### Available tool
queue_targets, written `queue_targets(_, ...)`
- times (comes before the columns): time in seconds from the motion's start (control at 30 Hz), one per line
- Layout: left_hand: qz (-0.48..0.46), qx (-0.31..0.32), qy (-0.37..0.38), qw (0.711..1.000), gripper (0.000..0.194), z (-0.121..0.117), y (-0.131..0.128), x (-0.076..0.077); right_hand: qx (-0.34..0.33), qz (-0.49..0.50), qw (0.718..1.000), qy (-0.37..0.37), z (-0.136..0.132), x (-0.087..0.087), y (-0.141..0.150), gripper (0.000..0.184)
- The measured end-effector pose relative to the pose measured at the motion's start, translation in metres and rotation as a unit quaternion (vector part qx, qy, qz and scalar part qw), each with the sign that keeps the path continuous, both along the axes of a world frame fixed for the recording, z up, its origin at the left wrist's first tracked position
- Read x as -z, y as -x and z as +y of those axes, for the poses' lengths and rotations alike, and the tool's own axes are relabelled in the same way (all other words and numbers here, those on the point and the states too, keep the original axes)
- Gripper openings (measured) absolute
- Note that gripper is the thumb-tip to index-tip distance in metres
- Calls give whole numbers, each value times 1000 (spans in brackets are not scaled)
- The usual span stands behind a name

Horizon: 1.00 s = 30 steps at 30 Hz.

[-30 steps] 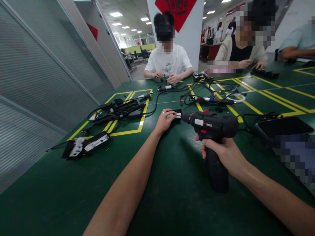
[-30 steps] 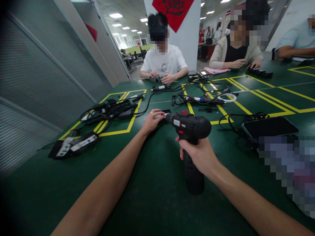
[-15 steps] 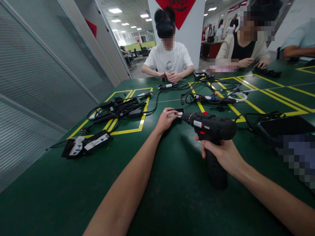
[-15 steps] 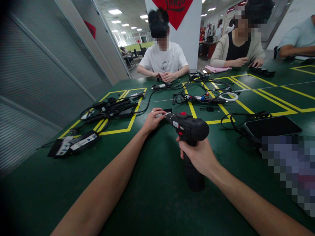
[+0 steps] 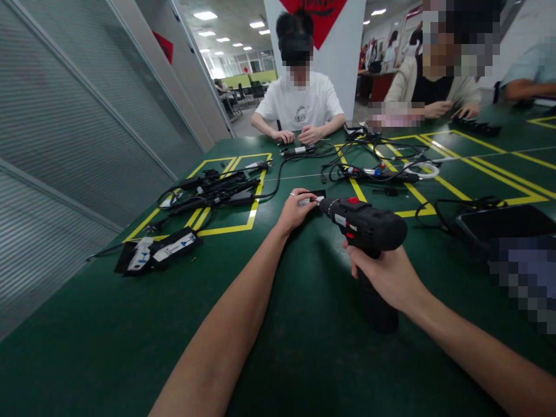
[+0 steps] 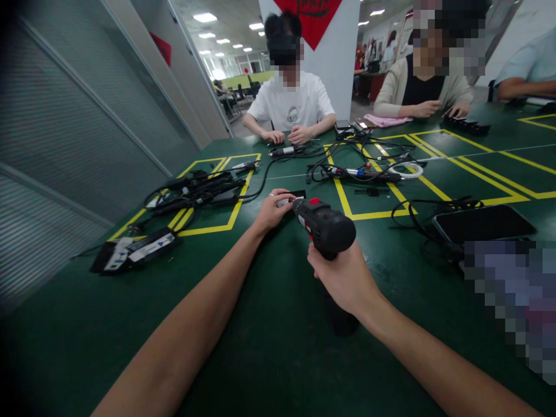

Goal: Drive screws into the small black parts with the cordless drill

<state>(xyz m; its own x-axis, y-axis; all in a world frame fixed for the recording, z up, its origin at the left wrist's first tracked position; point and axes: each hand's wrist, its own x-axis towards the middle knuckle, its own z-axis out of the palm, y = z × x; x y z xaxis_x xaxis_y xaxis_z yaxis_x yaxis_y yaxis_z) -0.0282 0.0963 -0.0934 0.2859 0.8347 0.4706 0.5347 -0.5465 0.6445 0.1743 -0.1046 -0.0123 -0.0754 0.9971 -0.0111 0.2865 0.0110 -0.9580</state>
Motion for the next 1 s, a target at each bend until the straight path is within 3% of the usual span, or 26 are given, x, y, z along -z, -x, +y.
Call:
queue_targets(0.13, 4, 7, 0, 1000, 22, 2, 1, 1, -5, -16, 1000, -11, 4, 3, 6, 12)
queue_targets(0.4, 2, 10, 17, 1000, 24, 11, 7, 1, -65, 83, 994, 34, 16, 2, 20, 30)
queue_targets(0.57, 3, 9, 25, 1000, 25, 11, 8, 0, -67, 61, 995, 38, 18, 0, 16, 9)
queue_targets(0.77, 4, 14, 20, 1000, 25, 10, 9, -1, -94, 106, 988, 62, 19, -1, 5, 12)
queue_targets(1.0, 10, 14, 25, 1000, 26, 9, 9, -2, -69, 129, 987, 62, 21, 5, 2, 5)
